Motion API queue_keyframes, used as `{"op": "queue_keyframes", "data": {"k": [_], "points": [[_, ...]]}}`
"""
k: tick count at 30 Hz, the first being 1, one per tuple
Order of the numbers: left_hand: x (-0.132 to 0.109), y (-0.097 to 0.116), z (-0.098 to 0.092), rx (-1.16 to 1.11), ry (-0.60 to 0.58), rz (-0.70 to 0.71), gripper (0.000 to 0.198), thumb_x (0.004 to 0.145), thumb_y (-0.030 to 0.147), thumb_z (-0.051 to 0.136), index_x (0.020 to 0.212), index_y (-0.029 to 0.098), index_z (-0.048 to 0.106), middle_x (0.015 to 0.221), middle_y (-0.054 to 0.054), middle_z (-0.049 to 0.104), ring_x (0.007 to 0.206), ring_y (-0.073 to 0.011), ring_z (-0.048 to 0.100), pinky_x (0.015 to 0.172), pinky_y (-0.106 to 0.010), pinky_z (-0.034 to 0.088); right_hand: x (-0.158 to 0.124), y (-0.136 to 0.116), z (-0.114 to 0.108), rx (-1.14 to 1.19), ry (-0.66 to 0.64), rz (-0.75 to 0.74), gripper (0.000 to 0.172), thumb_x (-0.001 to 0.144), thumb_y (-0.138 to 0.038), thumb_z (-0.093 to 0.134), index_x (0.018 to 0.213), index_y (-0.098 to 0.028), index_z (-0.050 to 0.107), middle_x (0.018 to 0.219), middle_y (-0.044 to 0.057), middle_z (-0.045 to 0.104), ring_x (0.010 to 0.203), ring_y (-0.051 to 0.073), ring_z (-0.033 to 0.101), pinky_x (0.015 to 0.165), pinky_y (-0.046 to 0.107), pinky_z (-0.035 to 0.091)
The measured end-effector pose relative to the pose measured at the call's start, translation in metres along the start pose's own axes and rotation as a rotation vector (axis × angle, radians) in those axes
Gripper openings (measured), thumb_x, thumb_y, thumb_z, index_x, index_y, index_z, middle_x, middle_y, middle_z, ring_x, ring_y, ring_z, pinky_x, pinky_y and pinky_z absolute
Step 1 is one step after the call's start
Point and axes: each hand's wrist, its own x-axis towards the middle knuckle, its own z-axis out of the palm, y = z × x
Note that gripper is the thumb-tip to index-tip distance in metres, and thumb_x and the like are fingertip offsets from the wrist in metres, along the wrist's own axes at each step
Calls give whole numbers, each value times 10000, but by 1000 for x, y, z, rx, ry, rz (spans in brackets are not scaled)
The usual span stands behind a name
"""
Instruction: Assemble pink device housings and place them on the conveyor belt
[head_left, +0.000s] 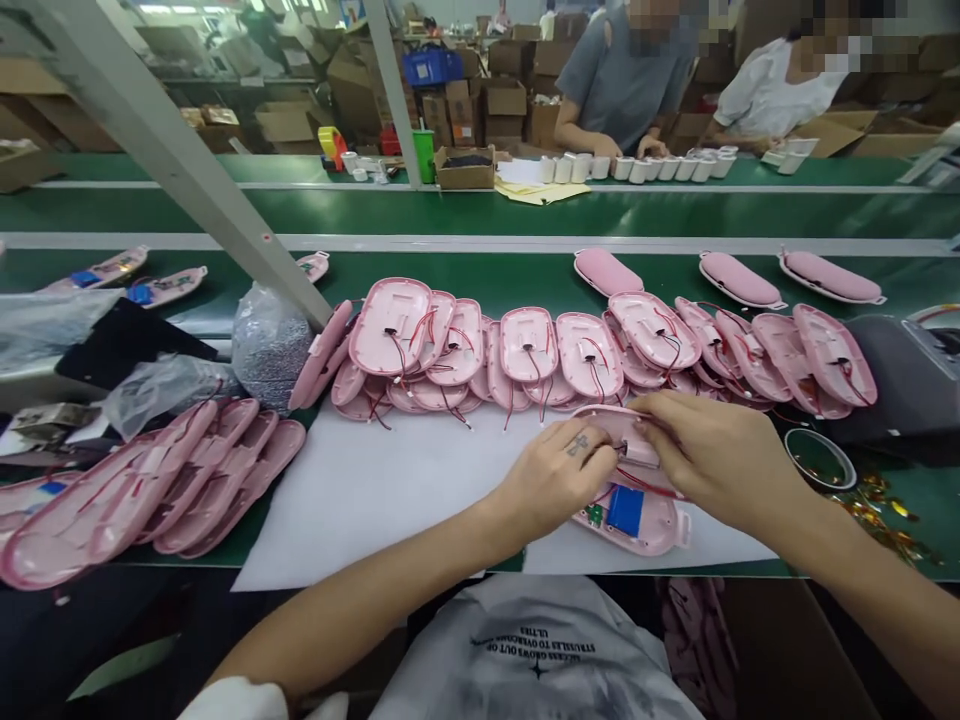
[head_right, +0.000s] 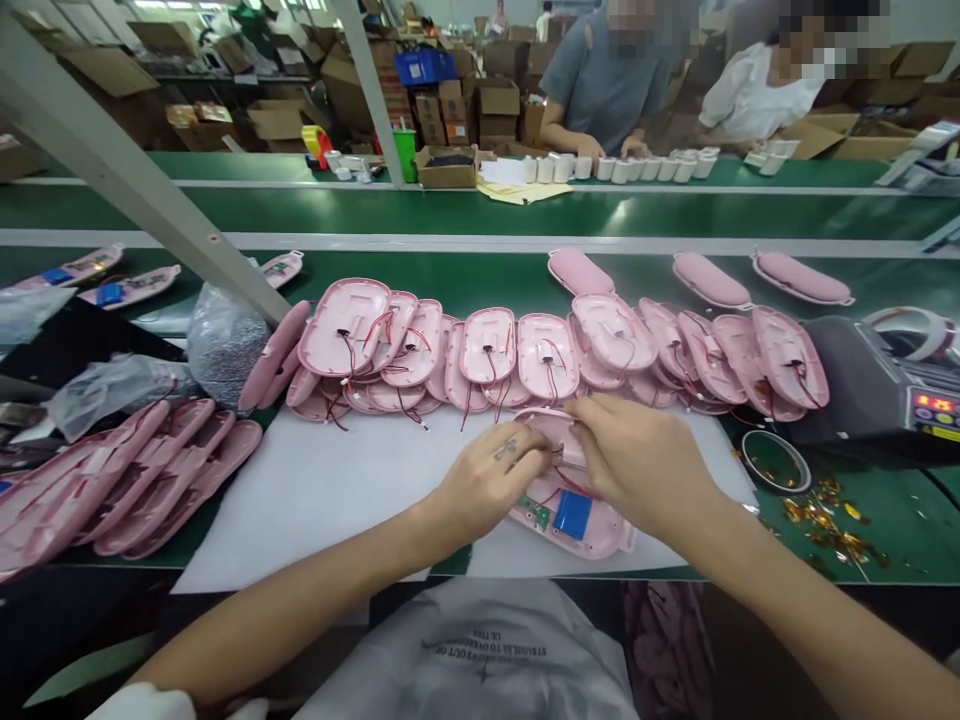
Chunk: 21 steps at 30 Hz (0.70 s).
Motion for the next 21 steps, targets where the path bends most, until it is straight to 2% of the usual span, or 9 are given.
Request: {"op": "queue_keyframes", "data": {"k": [3,6,9,12,13,15,16,19,21], "points": [[-6,3,7,-57,-63,-29,226,963,67,415,813,119,575,763,-42,571,730,-165,542,655,-268,435,2,-3,5,-39,18,63,208,930,-233,463,964,-199,665,877,30,724,673,184,648,529,297,319],[-17,2,14,-251,-63,1,202,991,179,466,862,138,616,766,-29,582,743,-147,550,658,-245,440,0,-1,10,-25,29,70,207,924,-236,476,976,-190,671,922,39,732,678,189,654,533,297,331],[-24,0,17,-301,68,-76,118,968,203,545,943,160,652,839,-35,621,802,-142,557,756,-258,468,-2,2,11,73,3,20,198,923,-248,489,974,-201,675,898,17,736,692,183,661,550,287,358],[-26,-3,21,-306,312,-262,57,899,201,663,952,205,682,1005,-63,599,949,-183,554,851,-329,483,-2,3,10,183,-30,-14,195,922,-242,490,951,-205,678,874,2,735,713,174,670,579,281,387],[-26,-3,22,-359,360,-315,50,888,205,677,936,215,689,1078,-75,576,1004,-197,556,876,-349,492,-2,3,10,220,-34,-11,194,921,-245,492,950,-205,679,871,-1,735,715,170,671,589,279,397],[-25,-3,25,-560,360,-422,22,886,210,680,908,209,676,1156,-81,553,1040,-204,583,866,-341,523,-2,2,12,274,-15,39,187,914,-260,509,962,-207,682,870,-6,737,718,166,674,614,278,418],[-24,-3,26,-697,345,-508,65,877,217,692,922,202,647,1153,-76,563,984,-191,616,810,-314,544,-2,2,14,287,-3,78,181,907,-269,523,969,-210,683,868,-9,738,721,168,676,625,280,425],[-22,-3,27,-1100,283,-875,378,792,267,788,1002,213,479,995,-28,614,714,-154,653,563,-224,527,1,1,20,287,-4,167,171,885,-275,550,978,-222,683,883,-12,741,758,187,683,649,293,433],[-21,-3,26,-1237,217,-1016,502,741,285,825,997,226,397,904,9,603,601,-138,628,464,-184,471,4,-2,25,302,-45,162,179,880,-283,553,998,-222,673,936,-4,739,819,202,682,675,302,434]]}}
